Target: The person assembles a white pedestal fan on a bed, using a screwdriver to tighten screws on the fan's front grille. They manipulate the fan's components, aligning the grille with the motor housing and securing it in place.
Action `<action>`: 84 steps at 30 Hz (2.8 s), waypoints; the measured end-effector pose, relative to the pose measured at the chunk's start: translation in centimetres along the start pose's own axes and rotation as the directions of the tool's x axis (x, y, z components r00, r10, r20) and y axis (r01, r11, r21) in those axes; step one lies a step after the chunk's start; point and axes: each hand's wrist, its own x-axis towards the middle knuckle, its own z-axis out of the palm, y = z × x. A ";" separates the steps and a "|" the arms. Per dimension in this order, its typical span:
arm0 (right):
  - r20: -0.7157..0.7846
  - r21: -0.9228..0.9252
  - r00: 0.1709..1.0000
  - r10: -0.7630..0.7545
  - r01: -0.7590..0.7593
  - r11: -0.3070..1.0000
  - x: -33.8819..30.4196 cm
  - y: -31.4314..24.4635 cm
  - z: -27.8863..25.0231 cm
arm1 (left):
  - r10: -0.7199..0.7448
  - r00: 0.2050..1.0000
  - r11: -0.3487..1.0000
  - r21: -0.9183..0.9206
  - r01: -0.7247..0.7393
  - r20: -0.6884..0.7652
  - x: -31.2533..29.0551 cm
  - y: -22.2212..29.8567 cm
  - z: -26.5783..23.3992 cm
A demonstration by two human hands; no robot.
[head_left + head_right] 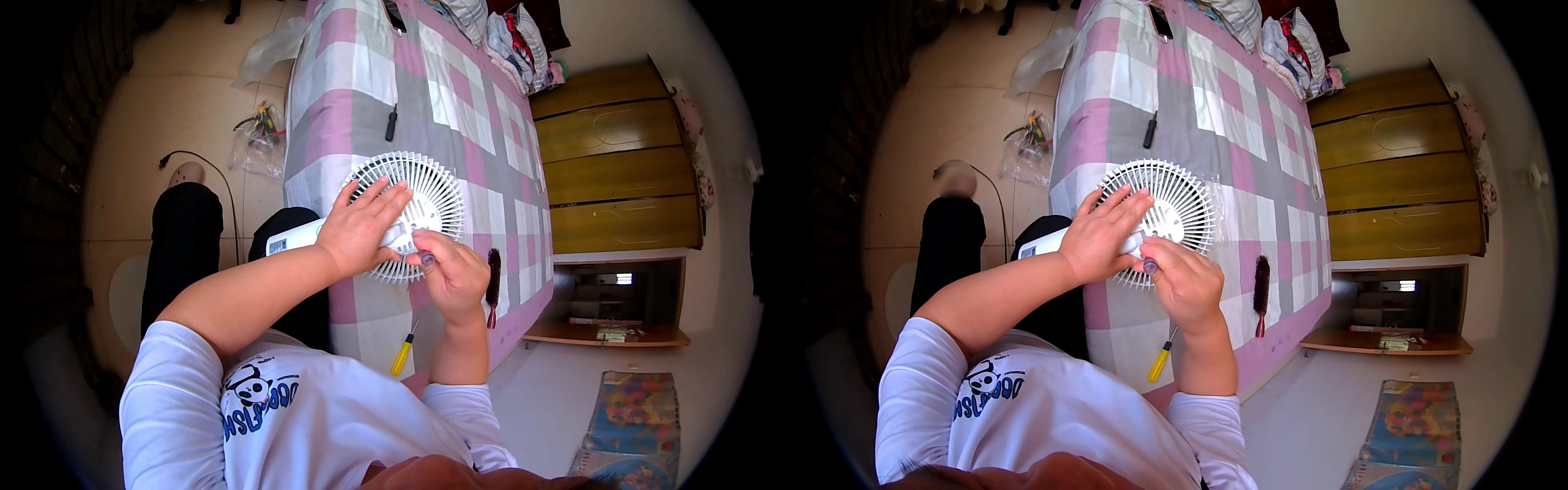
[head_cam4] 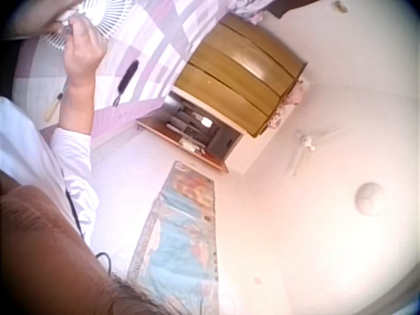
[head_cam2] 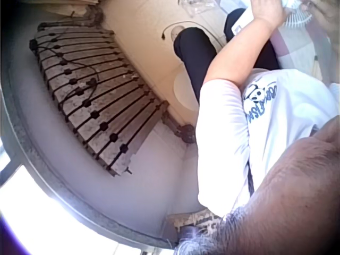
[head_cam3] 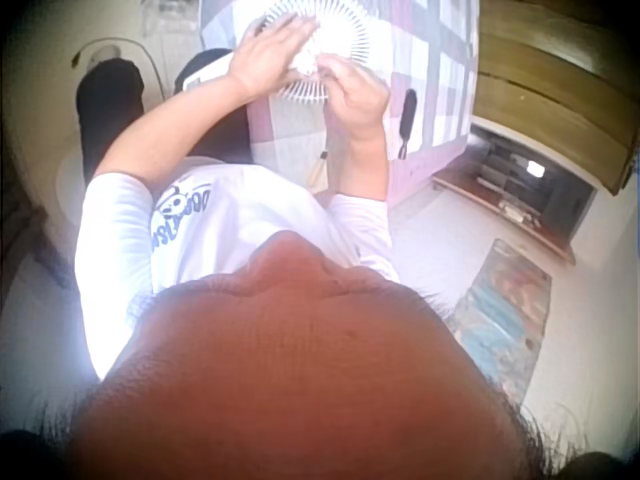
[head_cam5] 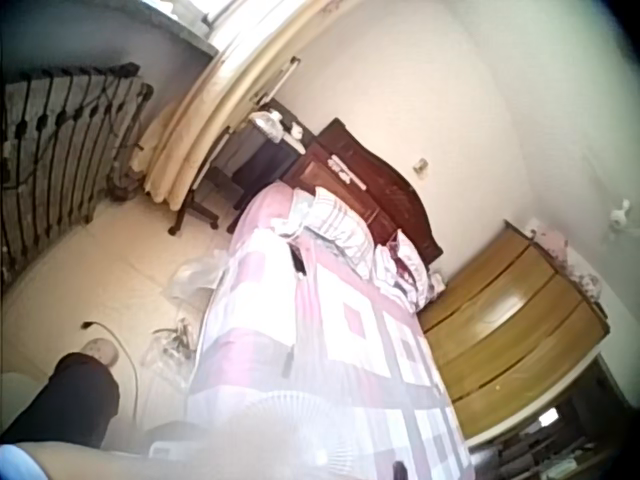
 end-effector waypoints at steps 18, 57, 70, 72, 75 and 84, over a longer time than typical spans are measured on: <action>-0.374 0.393 0.822 0.430 -0.280 0.876 -2.5 0.0 2.5 | -0.002 1.000 1.000 0.010 0.002 0.002 0.0 0.1 0.1; -0.112 0.160 0.959 0.260 -0.241 0.957 1.3 0.0 0.9 | -0.008 1.000 1.000 0.013 0.008 -0.014 0.0 0.1 0.0; -0.207 0.114 0.924 0.322 -0.304 0.946 1.2 -1.2 1.0 | -0.016 1.000 1.000 0.021 0.016 -0.010 0.2 0.6 -0.4; -0.213 0.137 0.934 0.287 -0.262 0.955 0.6 -1.2 0.5 | -0.005 1.000 1.000 0.022 0.006 -0.018 0.1 0.7 -0.4; -0.200 0.123 0.958 0.206 -0.184 0.975 0.0 -1.5 0.2 | 0.013 0.999 1.000 0.027 -0.012 -0.038 0.0 0.7 -0.3; -0.293 0.841 0.883 0.366 0.056 0.539 0.3 -2.2 -1.4 | -0.006 0.999 0.997 0.079 0.003 0.033 0.2 1.0 -0.9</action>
